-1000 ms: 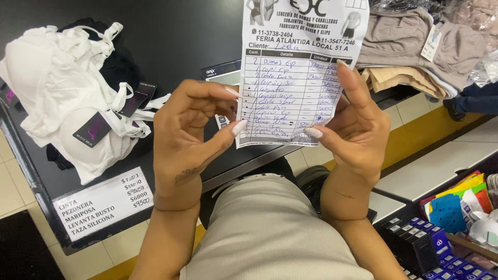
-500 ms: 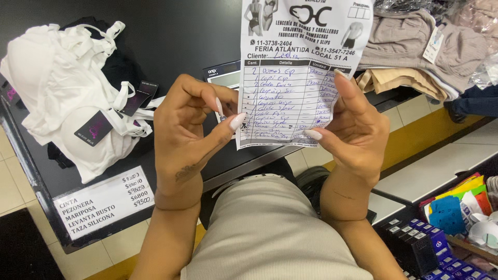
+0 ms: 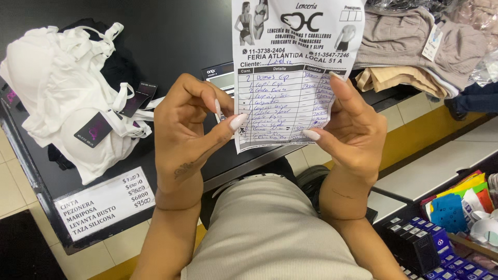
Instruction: The person holds a receipt to check items, enters numbers into a calculator on a counter, and then picks up and labels bras with a marker.
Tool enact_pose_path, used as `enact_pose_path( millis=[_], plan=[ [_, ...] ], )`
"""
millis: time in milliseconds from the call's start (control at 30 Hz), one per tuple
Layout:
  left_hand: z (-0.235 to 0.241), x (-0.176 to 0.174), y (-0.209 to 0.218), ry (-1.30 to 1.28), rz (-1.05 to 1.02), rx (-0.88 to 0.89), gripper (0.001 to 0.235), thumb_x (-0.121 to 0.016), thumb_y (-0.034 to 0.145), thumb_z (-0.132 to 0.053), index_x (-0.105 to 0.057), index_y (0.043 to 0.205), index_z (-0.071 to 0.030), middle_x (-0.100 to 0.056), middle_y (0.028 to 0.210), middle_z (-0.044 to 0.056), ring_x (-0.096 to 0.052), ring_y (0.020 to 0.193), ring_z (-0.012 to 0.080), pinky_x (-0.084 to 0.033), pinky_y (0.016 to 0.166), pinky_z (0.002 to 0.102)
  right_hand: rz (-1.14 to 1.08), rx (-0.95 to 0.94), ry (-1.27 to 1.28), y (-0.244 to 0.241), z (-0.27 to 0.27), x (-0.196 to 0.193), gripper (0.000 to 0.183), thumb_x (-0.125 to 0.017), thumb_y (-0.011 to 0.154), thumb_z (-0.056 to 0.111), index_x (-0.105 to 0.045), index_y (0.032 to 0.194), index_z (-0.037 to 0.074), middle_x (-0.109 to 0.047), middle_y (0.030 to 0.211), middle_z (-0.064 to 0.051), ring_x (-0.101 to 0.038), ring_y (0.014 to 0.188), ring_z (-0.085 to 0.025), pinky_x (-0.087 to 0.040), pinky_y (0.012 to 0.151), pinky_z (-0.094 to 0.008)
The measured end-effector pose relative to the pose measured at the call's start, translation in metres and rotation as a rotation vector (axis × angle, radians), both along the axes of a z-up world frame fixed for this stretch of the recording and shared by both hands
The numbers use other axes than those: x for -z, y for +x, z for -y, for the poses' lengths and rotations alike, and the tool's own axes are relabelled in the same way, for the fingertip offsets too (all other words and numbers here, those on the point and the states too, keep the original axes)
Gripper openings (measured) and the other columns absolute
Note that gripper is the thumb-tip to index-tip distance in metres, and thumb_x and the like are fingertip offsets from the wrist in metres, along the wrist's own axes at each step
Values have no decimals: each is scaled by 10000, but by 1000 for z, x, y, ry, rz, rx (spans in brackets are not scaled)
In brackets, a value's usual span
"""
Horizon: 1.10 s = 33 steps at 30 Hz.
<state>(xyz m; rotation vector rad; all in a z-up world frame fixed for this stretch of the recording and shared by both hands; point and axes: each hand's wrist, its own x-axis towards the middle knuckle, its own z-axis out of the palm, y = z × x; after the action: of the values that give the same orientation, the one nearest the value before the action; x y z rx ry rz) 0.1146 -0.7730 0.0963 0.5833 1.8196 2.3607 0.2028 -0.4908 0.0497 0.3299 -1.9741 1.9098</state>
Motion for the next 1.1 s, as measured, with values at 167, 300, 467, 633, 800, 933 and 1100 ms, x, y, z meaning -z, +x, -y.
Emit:
enact_pose_path(
  millis=[167, 300, 467, 633, 800, 933, 1100],
  plan=[
    [0, 4, -1, -2, 17, -4, 388, -872, 962, 29, -526, 1030, -132, -671, 912, 57, -674, 871, 162, -583, 855, 270, -21, -48, 9, -2, -1, -1, 824, -818, 960, -132, -461, 1698, -52, -470, 1793, -301, -560, 1671, -417, -671, 1276, -476],
    [-2, 4, -1, 40, 28, 7, 384, -856, 964, 34, -517, 1032, -134, -681, 925, 77, -642, 866, 151, -556, 860, 267, 18, 24, -66, -1, 7, -1, 849, -843, 900, -111, -491, 1672, -67, -503, 1767, -308, -583, 1635, -398, -621, 1302, -482],
    [1, 4, -3, 24, 8, 39, 368, -843, 972, 30, -522, 1043, -134, -679, 937, 79, -652, 904, 176, -579, 891, 294, -15, -16, 18, -2, 2, -3, 825, -833, 957, -127, -473, 1694, -42, -499, 1775, -293, -585, 1646, -399, -683, 1261, -453],
    [1, 3, -3, 2, -13, 45, 352, -841, 981, 0, -523, 1038, -139, -652, 927, 77, -646, 896, 188, -586, 878, 303, -18, -27, 31, -4, 2, -3, 823, -828, 967, -134, -464, 1700, -41, -482, 1788, -288, -569, 1664, -400, -688, 1262, -465],
    [3, 6, -3, 11, -5, 55, 317, -841, 990, -12, -561, 1076, -133, -672, 956, 69, -664, 921, 172, -559, 858, 280, -12, -9, 17, -4, 3, -2, 836, -839, 953, -119, -472, 1700, -45, -515, 1769, -263, -591, 1648, -382, -645, 1325, -456],
    [4, 10, -5, 40, -25, 72, 334, -840, 1005, 20, -557, 1105, -127, -682, 988, 80, -669, 925, 176, -581, 887, 286, -8, 3, 15, -4, 0, 2, 852, -844, 942, -139, -465, 1701, -63, -519, 1768, -249, -567, 1672, -379, -631, 1321, -446],
    [2, 13, -7, 28, -37, 43, 326, -841, 1009, -10, -548, 1086, -134, -653, 979, 63, -659, 949, 165, -558, 892, 286, -5, 0, -19, -4, 3, 3, 845, -838, 942, -131, -464, 1698, -73, -512, 1772, -250, -582, 1651, -378, -637, 1308, -454]
  ],
)
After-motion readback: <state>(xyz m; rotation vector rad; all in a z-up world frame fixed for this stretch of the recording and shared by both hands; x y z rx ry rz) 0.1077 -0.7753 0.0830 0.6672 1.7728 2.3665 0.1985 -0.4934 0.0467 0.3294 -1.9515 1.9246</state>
